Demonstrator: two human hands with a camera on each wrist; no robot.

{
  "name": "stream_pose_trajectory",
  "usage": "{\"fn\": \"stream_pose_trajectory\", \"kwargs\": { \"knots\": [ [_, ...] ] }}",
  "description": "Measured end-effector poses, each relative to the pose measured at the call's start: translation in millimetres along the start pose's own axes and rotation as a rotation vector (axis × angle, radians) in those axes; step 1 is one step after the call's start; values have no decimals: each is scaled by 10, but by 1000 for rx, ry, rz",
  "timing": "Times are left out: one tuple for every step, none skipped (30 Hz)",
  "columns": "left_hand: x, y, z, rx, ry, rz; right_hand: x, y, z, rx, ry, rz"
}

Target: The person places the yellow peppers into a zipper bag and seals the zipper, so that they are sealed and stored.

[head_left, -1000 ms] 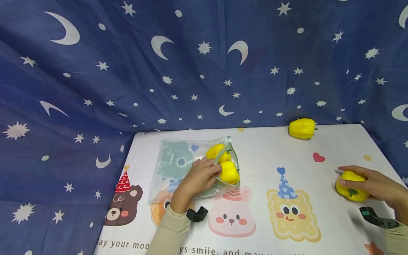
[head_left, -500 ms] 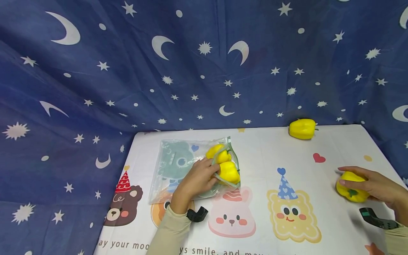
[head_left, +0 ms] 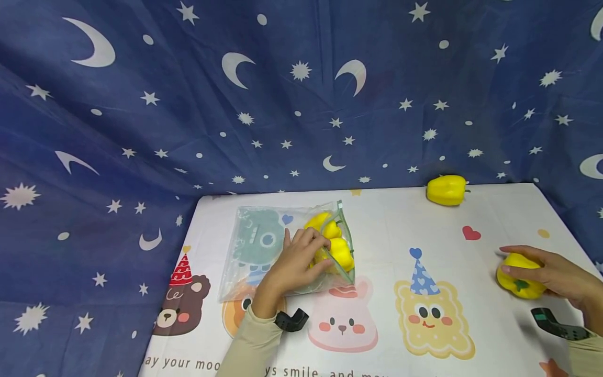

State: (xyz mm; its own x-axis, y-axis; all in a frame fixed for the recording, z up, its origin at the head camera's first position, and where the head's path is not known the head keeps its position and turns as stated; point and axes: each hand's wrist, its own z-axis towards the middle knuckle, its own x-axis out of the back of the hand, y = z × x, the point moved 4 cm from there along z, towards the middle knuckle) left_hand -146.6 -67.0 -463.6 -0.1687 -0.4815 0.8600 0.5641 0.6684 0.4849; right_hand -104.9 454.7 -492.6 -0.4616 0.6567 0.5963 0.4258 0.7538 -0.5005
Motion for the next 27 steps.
{"fn": "stream_pose_trajectory", "kwargs": {
  "knots": [
    [-9, 11, 13, -6, 24, 26, 0, 2, -2, 0, 1, 0],
    [-20, 26, 23, -11, 45, 55, 0, 6, -3, 1, 2, 1],
    [-35, 47, 32, -15, 64, 84, 2, 11, -2, 2, 2, 3],
    [-54, 72, 38, -19, 78, 113, 4, 17, 0, 2, 2, 6],
    [-79, 98, 43, -20, 86, 140, 4, 25, 3, -3, 1, 8],
    [-108, 128, 43, -21, 87, 163, 5, 34, 6, -6, 1, 9],
    [-140, 157, 40, -18, 80, 188, 5, 43, 10, -8, 0, 11],
    [-177, 187, 37, -17, 67, 212, 6, 51, 14, -10, -1, 12],
    [-215, 216, 33, -18, 49, 243, 7, 58, 18, -14, -3, 14],
    [-254, 240, 31, -18, 29, 278, 7, 64, 21, -17, -3, 13],
    [-291, 260, 27, -15, 7, 305, 6, 68, 25, -16, -4, 14],
    [-324, 275, 23, -12, -13, 341, 6, 70, 28, -15, -6, 15],
    [-352, 285, 21, -9, -32, 378, 5, 69, 30, -14, -7, 17],
    [-375, 291, 19, -9, -46, 414, 4, 67, 31, -15, -8, 19],
    [-389, 293, 19, -9, -55, 449, 4, 67, 34, -12, -10, 23],
    [-400, 287, 21, -6, -61, 476, 3, 65, 34, -11, -10, 24],
    [-403, 282, 23, -6, -63, 497, 4, 62, 32, -9, -12, 28],
    [-401, 275, 27, -7, -61, 513, 3, 59, 28, -12, -12, 29],
    [-397, 267, 30, -8, -59, 517, 3, 59, 26, -11, -12, 31],
    [-390, 259, 33, -13, -53, 512, 6, 57, 23, -9, -12, 33],
    [-379, 251, 34, -19, -44, 502, 9, 58, 22, -9, -13, 35],
    [-367, 244, 32, -29, -34, 489, 6, 55, 17, -14, -12, 35],
    [-350, 244, 29, -40, -20, 474, 6, 52, 13, -12, -13, 37],
    [-333, 244, 25, -52, -2, 463, 4, 50, 11, -12, -13, 37],
    [-315, 244, 17, -66, 21, 462, 5, 51, 13, -9, -14, 36],
    [-296, 246, 6, -77, 48, 467, 6, 47, 12, -5, -16, 33],
    [-278, 253, -5, -91, 79, 478, 6, 45, 12, -4, -17, 28]
  ]
}}
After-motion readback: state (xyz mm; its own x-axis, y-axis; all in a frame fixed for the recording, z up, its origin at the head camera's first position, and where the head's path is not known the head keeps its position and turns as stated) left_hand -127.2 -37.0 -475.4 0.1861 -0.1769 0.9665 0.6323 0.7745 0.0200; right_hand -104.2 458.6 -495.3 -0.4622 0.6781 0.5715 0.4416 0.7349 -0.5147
